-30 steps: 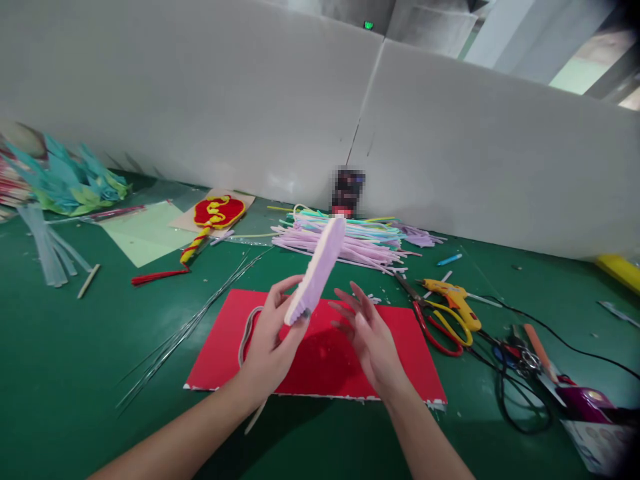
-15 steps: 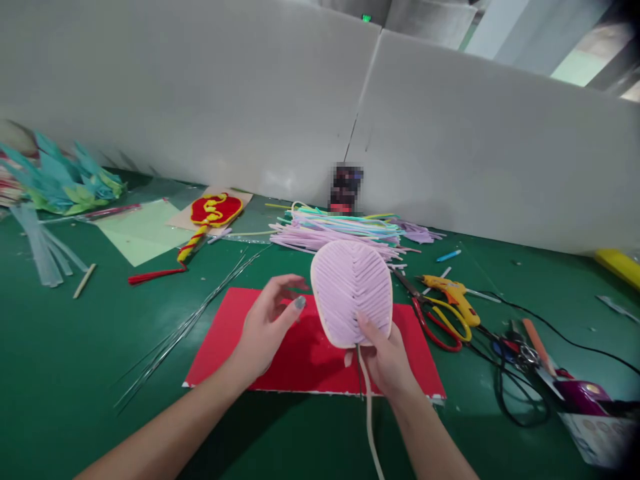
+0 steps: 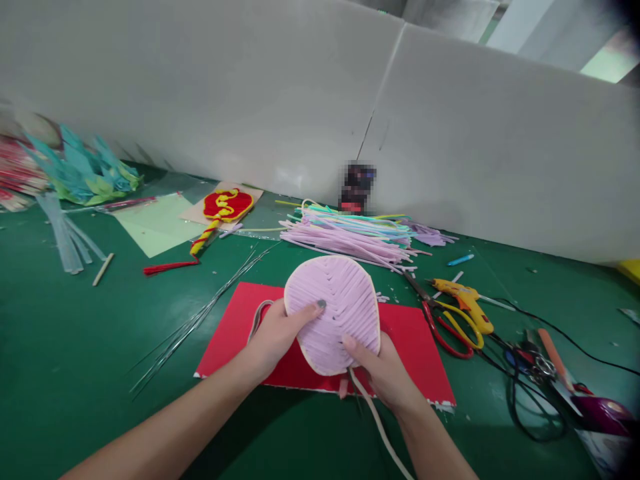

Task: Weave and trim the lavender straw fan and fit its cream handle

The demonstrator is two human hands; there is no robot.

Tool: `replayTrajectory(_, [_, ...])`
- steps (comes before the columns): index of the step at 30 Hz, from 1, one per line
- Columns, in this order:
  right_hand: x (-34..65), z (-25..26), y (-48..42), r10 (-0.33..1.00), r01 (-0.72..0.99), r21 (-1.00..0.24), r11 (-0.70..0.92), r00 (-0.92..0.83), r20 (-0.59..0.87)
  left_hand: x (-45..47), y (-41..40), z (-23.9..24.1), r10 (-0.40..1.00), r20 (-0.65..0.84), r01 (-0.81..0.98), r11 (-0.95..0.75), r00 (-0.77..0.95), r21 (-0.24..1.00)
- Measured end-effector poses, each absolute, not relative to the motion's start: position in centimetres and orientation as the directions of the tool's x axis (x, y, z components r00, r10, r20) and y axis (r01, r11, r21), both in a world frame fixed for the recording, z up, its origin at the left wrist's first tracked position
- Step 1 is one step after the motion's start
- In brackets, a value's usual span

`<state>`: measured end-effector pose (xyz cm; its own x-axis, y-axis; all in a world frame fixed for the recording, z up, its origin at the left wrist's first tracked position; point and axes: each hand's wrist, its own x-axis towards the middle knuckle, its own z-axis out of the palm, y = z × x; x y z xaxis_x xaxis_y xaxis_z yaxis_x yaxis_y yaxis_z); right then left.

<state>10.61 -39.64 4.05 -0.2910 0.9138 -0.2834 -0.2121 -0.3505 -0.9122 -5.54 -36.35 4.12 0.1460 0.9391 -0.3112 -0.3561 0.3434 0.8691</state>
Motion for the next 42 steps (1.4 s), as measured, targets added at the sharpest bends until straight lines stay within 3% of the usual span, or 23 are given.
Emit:
replayTrajectory(4, [11.3, 3.7, -39.3, 0.884, -0.167, -0.924, -0.345, -0.389, -0.259, -5.8, -36.0, 4.4, 0.964, -0.243, -0.365, 0.190, -0.104, 0.911])
replayTrajectory(7, [11.8, 4.0, -38.8, 0.920, 0.037, -0.968, -0.247, -0.306, -0.246, -6.4, -35.5, 4.4, 0.959, -0.178, -0.434, 0.066, -0.221, 0.898])
replayTrajectory(10, [12.4, 4.6, -38.5, 0.971, 0.307, -0.946, -0.101, -0.177, -0.161, -6.8, -35.0, 4.1, 0.972, -0.148, -0.485, 0.041, -0.185, 0.874])
replayTrajectory(14, [13.0, 5.2, -38.1, 0.994, 0.540, -0.835, 0.105, -0.036, 0.102, -6.7, -34.9, 3.6, 0.987, -0.132, -0.552, 0.058, -0.095, 0.832])
replayTrajectory(18, [13.5, 4.6, -38.0, 0.936, 0.645, -0.706, 0.291, -0.041, 0.349, -6.3, -34.9, 3.5, 0.983, -0.177, -0.647, 0.161, 0.040, 0.745])
replayTrajectory(23, [13.6, 2.8, -38.1, 0.852, 0.701, -0.563, 0.437, -0.122, 0.509, -6.1, -34.9, 3.4, 0.964, -0.261, -0.690, 0.224, 0.052, 0.688])
replayTrajectory(27, [13.8, 1.8, -38.3, 0.854, 0.724, -0.541, 0.427, -0.126, 0.505, -6.0, -35.2, 3.5, 0.966, -0.259, -0.672, 0.188, -0.005, 0.716])
replayTrajectory(33, [13.8, 2.0, -38.7, 0.929, 0.742, -0.593, 0.313, -0.107, 0.355, -5.9, -35.4, 3.7, 0.970, -0.241, -0.645, 0.159, -0.040, 0.747])
replayTrajectory(42, [14.3, 1.5, -38.1, 0.909, 0.716, -0.589, 0.374, -0.157, 0.387, -6.3, -35.0, 3.9, 0.919, -0.388, -0.666, 0.331, 0.067, 0.669])
